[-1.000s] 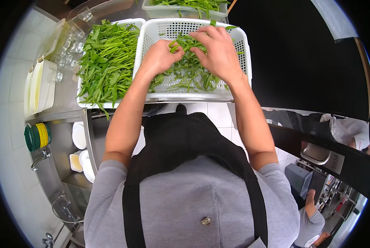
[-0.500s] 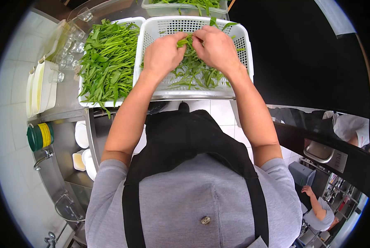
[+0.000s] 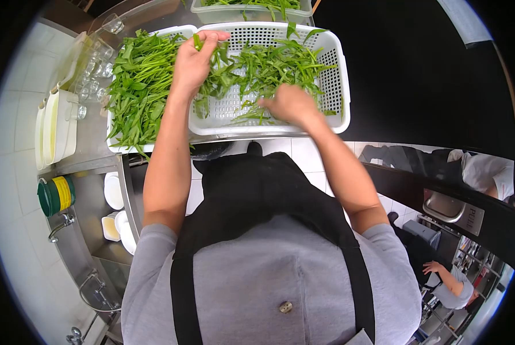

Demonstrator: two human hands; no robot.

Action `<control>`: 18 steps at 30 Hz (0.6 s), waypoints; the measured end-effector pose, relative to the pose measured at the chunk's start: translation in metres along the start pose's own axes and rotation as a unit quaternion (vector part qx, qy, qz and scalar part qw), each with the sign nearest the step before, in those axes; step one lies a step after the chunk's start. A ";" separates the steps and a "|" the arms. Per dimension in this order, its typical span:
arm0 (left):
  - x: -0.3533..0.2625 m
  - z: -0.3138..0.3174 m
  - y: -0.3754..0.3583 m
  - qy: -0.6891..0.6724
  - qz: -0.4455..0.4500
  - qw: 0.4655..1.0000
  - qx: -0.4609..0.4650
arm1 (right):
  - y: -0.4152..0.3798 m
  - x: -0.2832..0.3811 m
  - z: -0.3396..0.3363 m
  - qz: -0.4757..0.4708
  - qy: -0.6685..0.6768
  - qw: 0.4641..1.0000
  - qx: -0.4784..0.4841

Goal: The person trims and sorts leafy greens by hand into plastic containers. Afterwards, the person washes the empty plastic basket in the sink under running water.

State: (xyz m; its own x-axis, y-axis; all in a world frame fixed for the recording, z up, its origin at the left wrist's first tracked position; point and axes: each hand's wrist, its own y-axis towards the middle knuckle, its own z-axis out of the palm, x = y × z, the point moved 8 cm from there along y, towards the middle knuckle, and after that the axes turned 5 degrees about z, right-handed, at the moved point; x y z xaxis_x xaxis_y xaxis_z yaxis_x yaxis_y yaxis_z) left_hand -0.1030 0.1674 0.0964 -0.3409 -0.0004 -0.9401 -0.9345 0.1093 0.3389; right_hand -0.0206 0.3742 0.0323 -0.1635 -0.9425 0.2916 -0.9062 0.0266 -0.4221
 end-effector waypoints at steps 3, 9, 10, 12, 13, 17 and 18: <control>0.017 0.015 -0.008 -0.010 -0.037 0.997 0.073 | 0.013 0.001 0.039 -0.040 -0.018 0.999 -0.022; 0.008 0.061 -0.047 0.165 -0.033 0.942 0.292 | 0.005 -0.012 -0.003 -0.017 0.035 0.999 0.035; 0.011 0.067 -0.051 0.220 -0.042 0.921 0.318 | 0.003 -0.011 -0.004 0.008 0.022 0.999 0.043; 0.018 0.076 -0.052 0.330 -0.052 0.868 0.366 | 0.016 -0.004 0.019 0.008 0.023 0.999 0.043; 0.026 0.078 -0.052 0.359 -0.055 0.851 0.380 | 0.017 0.005 0.035 -0.017 -0.011 0.996 0.091; 0.034 0.070 -0.058 0.389 -0.032 0.837 0.383 | 0.018 0.008 0.034 -0.020 -0.048 0.992 0.117; 0.027 0.070 -0.063 0.388 -0.035 0.839 0.381 | 0.014 0.003 0.021 0.001 -0.035 0.995 0.091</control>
State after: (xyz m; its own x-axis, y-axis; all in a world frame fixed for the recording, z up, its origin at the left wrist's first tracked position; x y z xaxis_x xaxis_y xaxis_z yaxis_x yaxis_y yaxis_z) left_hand -0.0465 0.2298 0.0469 -0.5282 -0.6475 -0.5494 -0.7189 0.6853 -0.1165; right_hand -0.0256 0.3651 0.0096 -0.1327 -0.9633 0.2332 -0.8191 -0.0259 -0.5731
